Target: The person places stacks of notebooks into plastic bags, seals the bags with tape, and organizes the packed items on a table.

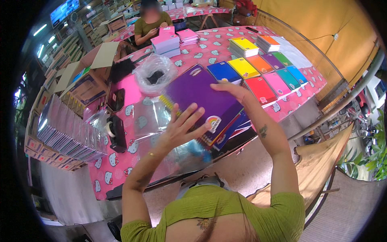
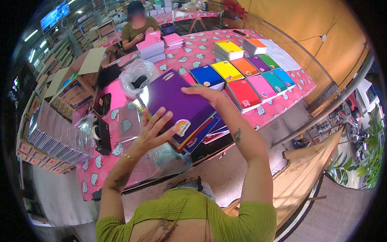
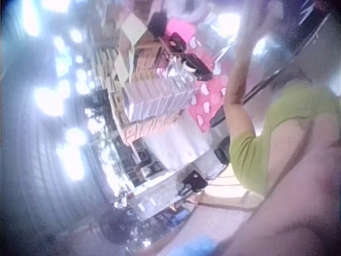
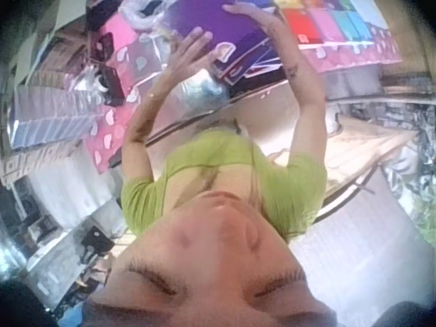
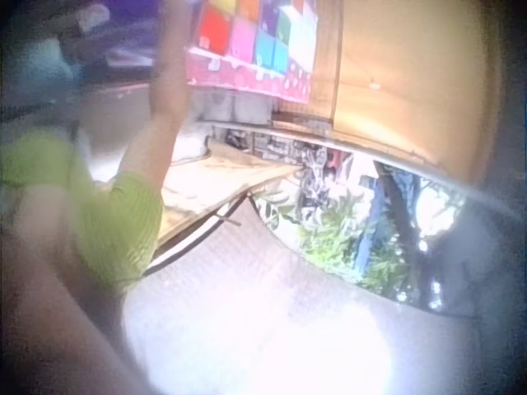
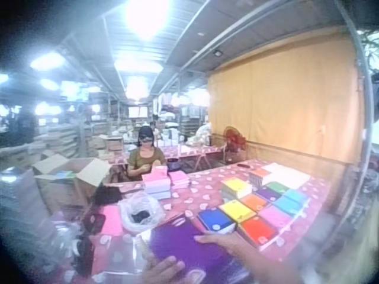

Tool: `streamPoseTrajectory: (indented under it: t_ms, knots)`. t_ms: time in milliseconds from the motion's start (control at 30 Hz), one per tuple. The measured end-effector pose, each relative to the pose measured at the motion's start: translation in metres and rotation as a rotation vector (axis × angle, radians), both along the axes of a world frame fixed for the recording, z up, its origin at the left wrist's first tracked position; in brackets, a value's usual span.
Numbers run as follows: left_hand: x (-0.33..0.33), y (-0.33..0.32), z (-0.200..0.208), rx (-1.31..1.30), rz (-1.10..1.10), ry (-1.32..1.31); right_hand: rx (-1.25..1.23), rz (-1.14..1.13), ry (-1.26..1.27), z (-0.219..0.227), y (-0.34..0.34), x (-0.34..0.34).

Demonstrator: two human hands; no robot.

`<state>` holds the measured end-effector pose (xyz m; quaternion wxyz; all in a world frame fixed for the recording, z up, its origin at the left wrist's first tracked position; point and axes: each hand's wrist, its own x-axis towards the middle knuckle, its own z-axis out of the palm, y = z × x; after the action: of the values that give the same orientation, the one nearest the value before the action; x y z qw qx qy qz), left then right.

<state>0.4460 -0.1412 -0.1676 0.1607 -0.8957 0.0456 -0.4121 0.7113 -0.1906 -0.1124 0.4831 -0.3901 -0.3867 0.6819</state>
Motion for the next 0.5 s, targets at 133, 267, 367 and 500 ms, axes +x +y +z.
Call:
streamPoseTrajectory:
  t_ms: [133, 267, 367, 500]
  knots:
    - [-0.094, -0.019, 0.021, -0.709, -0.001, -0.306, 0.353, 0.126, 0.089, -0.027, 0.041, -0.086]
    - [-0.2, -0.025, -0.02, -1.469, 0.054, -0.776, 0.7, 0.0, -0.356, -0.071, 0.062, -0.216]
    - [-0.287, -0.022, -0.055, -1.595, 0.156, -0.863, 0.595, 0.062, -0.179, -0.081, 0.074, -0.315]
    - [-0.385, -0.034, -0.071, -1.653, 0.266, -0.837, 0.609, 0.188, -0.106, -0.129, 0.095, -0.412]
